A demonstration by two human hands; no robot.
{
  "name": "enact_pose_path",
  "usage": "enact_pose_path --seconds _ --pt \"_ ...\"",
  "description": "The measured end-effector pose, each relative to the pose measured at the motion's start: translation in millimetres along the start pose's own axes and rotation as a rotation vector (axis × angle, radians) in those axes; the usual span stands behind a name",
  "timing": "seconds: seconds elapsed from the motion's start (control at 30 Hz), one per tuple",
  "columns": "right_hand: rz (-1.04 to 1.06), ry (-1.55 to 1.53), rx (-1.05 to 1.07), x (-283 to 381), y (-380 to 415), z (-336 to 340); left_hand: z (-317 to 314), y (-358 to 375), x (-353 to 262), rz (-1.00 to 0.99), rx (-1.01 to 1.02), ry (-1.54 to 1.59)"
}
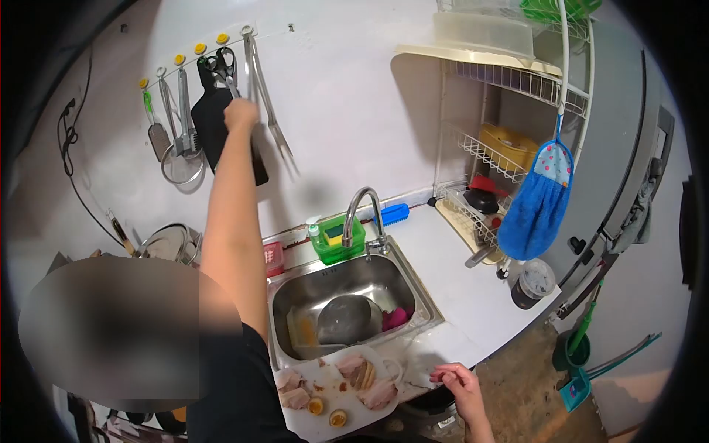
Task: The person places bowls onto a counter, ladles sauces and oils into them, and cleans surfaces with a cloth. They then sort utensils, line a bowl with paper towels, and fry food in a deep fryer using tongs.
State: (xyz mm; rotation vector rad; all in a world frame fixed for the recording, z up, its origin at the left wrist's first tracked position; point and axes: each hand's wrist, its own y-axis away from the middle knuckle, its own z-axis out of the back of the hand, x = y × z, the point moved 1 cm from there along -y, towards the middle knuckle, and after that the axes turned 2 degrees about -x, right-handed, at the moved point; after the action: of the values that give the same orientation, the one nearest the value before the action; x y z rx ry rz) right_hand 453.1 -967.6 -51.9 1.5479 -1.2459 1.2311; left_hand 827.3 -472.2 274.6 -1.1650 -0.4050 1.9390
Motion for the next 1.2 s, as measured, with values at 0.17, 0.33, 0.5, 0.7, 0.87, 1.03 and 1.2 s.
enact_pose_path --seconds 0.17,0.33,0.5,0.7,0.87,1.03,1.2 --pt "-0.021 0.007 -0.127 -8.0 11.1 -3.0 -7.9 -38.2 27.4 -0.067 0.226 0.082" --pt "-0.003 0.005 -0.255 -19.4 20.4 8.3 -5.8 -29.1 -10.5 -0.023 0.248 0.523" --pt "0.024 0.071 -0.256 0.6 7.7 -5.9 3.1 4.5 -51.2 -0.118 0.469 0.983" --pt "0.300 0.162 -0.071 33.6 -44.2 -49.1 67.2 244.2 -32.6 -0.449 1.230 1.281" --pt "0.450 0.233 0.243 63.5 -52.2 -132.5 190.6 419.3 36.6 -0.301 1.300 0.986" --pt "0.537 0.304 0.576 58.0 -18.2 -231.8 259.3 463.5 127.1 -0.348 1.062 0.706" --pt "0.680 0.831 0.769 59.4 13.1 -328.5 417.2 468.9 198.0 -0.618 0.878 0.087"
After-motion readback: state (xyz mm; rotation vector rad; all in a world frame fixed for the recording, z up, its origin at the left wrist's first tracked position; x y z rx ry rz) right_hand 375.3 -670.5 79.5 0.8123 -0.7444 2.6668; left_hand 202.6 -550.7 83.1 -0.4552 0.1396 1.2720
